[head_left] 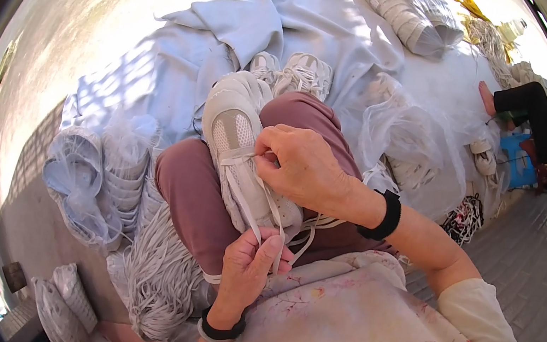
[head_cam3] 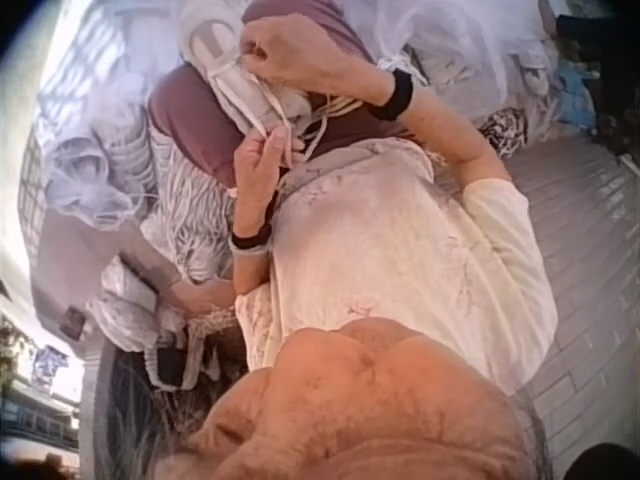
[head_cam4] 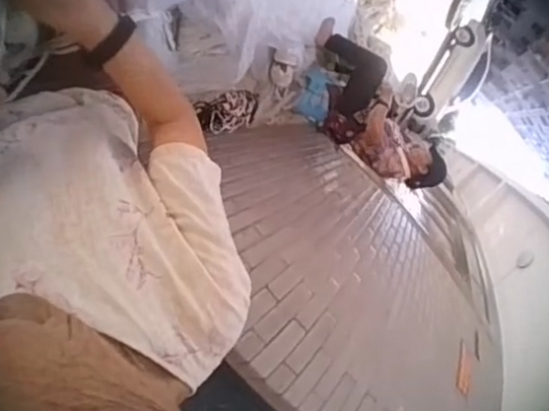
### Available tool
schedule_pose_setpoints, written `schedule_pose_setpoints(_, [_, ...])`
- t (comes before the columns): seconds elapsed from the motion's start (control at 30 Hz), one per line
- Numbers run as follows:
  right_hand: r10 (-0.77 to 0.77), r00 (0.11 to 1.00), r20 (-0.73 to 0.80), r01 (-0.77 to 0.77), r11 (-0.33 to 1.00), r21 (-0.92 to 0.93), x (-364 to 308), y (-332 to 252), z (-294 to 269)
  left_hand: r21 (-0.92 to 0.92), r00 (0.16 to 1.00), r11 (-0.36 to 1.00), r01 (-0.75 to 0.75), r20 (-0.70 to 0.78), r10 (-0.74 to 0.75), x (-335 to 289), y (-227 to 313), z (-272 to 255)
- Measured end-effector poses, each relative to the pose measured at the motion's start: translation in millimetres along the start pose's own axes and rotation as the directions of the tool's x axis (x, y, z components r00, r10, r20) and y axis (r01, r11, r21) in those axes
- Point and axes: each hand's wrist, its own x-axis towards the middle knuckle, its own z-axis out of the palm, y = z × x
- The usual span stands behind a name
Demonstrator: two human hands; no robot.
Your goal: Insert laces into a white sneaker upper.
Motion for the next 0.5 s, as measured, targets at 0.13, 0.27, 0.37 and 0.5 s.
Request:
schedule_pose_setpoints(0.13, [-0.030,0.998,-0.046,0.022,0.985,-0.174,1.7,-4.1,11.4,0.044,1.000,0.999,0.017,0.004,-0.017,0.7,-5.3,2.8])
schedule_pose_setpoints(0.27, [-0.023,0.991,0.129,0.013,0.997,0.075,17.7,14.1,2.0,0.052,1.000,0.998,0.026,0.010,-0.027,2.2,-8.8,2.2])
schedule_pose_setpoints(0.37, [0.151,0.855,0.495,-0.403,0.796,0.452,19.3,12.3,-27.3,0.039,0.999,0.999,0.029,0.035,-0.031,3.7,-9.7,3.1])
schedule_pose_setpoints(0.5, [0.048,0.953,0.299,-0.193,0.857,0.479,17.4,16.7,-24.7,0.033,0.999,0.999,-0.003,0.054,0.001,7.3,-13.6,-1.7])
